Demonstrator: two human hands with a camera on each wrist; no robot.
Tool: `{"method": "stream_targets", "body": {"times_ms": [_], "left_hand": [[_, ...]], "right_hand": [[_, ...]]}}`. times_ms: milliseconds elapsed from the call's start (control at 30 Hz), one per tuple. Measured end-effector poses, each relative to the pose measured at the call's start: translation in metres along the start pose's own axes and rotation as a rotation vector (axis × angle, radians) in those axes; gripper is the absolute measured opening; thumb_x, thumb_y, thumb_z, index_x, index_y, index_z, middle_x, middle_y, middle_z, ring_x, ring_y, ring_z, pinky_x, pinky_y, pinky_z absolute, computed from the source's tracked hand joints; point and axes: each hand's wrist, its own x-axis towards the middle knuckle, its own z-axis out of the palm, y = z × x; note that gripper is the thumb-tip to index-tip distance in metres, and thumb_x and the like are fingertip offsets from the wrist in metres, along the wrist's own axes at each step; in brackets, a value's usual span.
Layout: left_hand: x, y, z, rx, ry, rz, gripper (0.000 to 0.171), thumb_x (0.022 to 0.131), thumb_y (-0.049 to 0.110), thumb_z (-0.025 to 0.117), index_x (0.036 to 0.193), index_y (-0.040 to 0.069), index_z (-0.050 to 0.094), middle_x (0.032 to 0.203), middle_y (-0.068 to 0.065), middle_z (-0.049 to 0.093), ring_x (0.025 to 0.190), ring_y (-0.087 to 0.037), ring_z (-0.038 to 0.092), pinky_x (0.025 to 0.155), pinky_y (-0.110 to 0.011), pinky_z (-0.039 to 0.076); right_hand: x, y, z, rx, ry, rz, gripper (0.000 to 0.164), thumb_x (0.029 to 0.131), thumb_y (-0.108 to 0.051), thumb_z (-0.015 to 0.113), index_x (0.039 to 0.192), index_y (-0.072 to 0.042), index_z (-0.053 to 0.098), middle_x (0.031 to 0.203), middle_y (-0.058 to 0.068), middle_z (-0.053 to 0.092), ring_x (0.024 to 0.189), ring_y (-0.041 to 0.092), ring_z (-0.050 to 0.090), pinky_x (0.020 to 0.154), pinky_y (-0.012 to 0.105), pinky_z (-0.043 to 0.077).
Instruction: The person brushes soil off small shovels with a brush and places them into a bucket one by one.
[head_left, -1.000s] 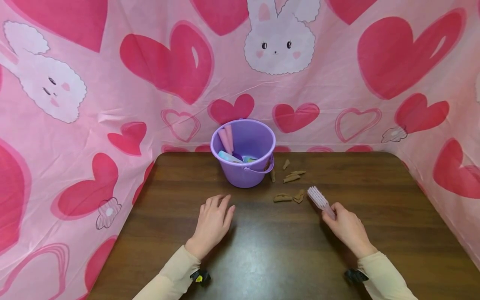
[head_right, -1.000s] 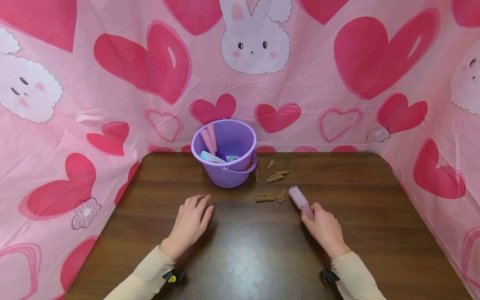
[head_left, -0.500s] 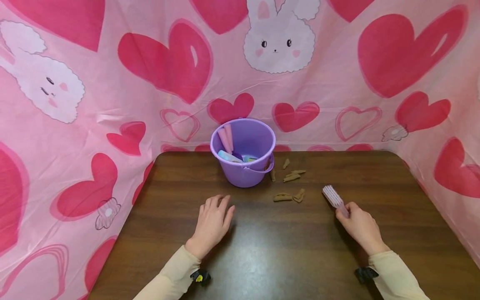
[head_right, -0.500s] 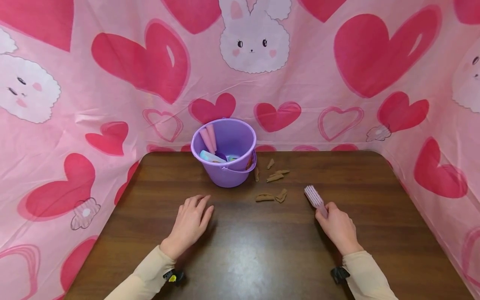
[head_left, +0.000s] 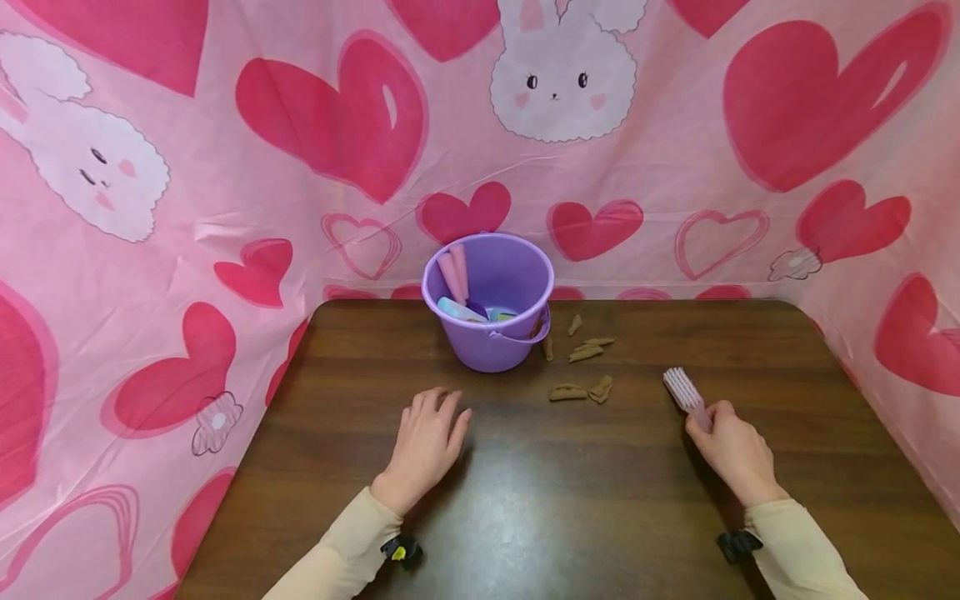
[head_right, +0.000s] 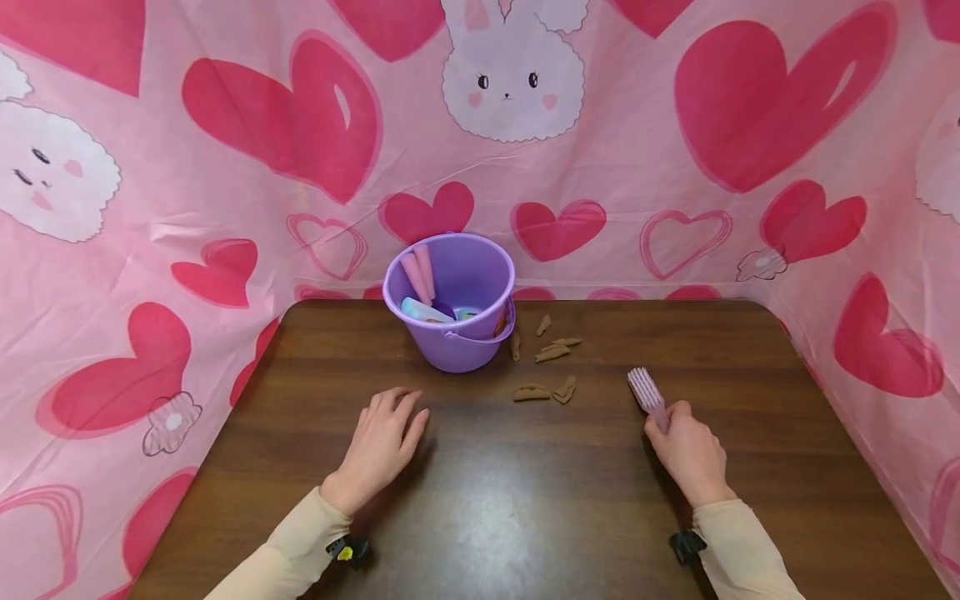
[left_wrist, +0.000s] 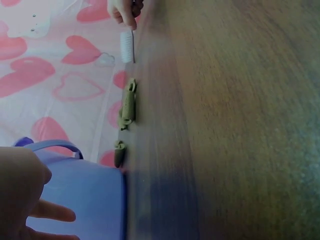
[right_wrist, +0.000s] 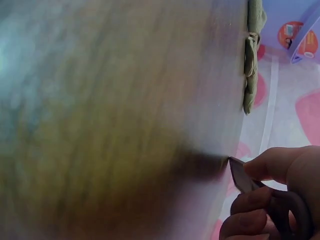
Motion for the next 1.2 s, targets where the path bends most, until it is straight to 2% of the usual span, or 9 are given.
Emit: {"method": "stream_targets", "body": {"times_ms": [167,333,433,700,833,1033,1200], "left_hand": [[0.0,0.0,-0.001,0.003,-0.003,-0.001,0.04,0.105,0.033,0.062,0.132,0.004,0.068,0.13,-0.019,0.063,0.122,-0.038,0.056,0.092,-0.055,0.047],[-0.001,0.0,-0.001,0.005,-0.03,-0.011,0.041,0.106,0.035,0.06,0.132,0.004,0.067,0.131,-0.02,0.062,0.124,-0.039,0.055,0.094,-0.056,0.047],[-0.002,-0.001,-0.001,0.0,-0.035,-0.011,0.041,0.106,0.035,0.059,0.132,0.004,0.068,0.132,-0.02,0.062,0.124,-0.039,0.055,0.095,-0.057,0.047],[-0.004,-0.002,-0.002,-0.004,-0.03,0.0,0.04,0.106,0.035,0.06,0.129,0.004,0.069,0.131,-0.021,0.062,0.124,-0.039,0.055,0.095,-0.057,0.047],[-0.005,-0.002,-0.002,-0.002,-0.031,0.005,0.039,0.106,0.035,0.059,0.129,0.004,0.069,0.131,-0.021,0.062,0.124,-0.039,0.055,0.094,-0.056,0.046],[-0.006,-0.001,-0.002,0.004,-0.04,-0.006,0.04,0.106,0.036,0.059,0.129,0.005,0.069,0.132,-0.021,0.062,0.126,-0.039,0.054,0.095,-0.056,0.046],[-0.005,0.0,-0.003,0.009,-0.05,-0.015,0.04,0.106,0.036,0.059,0.129,0.005,0.069,0.133,-0.021,0.061,0.126,-0.04,0.053,0.096,-0.058,0.045]], "right_hand": [[0.0,0.0,-0.002,-0.016,-0.01,0.003,0.035,0.1,-0.031,0.055,0.104,0.004,0.054,0.081,0.025,0.064,0.065,0.039,0.06,0.055,0.053,0.046],[0.001,-0.001,-0.004,-0.055,-0.01,-0.095,0.026,0.099,-0.024,0.06,0.086,-0.002,0.055,0.074,0.018,0.06,0.061,0.034,0.055,0.056,0.054,0.045],[0.003,-0.003,-0.006,-0.099,-0.021,-0.115,0.028,0.098,-0.023,0.061,0.078,-0.005,0.053,0.07,0.015,0.058,0.059,0.033,0.054,0.054,0.054,0.044],[0.007,-0.006,-0.011,-0.164,-0.098,-0.084,0.031,0.094,-0.022,0.063,0.085,0.004,0.05,0.077,0.029,0.061,0.066,0.047,0.061,0.056,0.06,0.048],[0.008,-0.006,-0.013,-0.17,-0.128,-0.095,0.029,0.093,-0.021,0.062,0.083,0.004,0.052,0.076,0.026,0.06,0.066,0.044,0.059,0.058,0.06,0.048],[0.01,-0.004,-0.016,-0.171,-0.183,-0.108,0.025,0.093,-0.022,0.061,0.079,-0.003,0.053,0.072,0.016,0.057,0.067,0.035,0.056,0.059,0.054,0.048],[0.011,-0.004,-0.017,-0.16,-0.202,-0.114,0.025,0.094,-0.022,0.06,0.079,-0.003,0.053,0.071,0.012,0.055,0.066,0.032,0.053,0.06,0.051,0.047]]}}
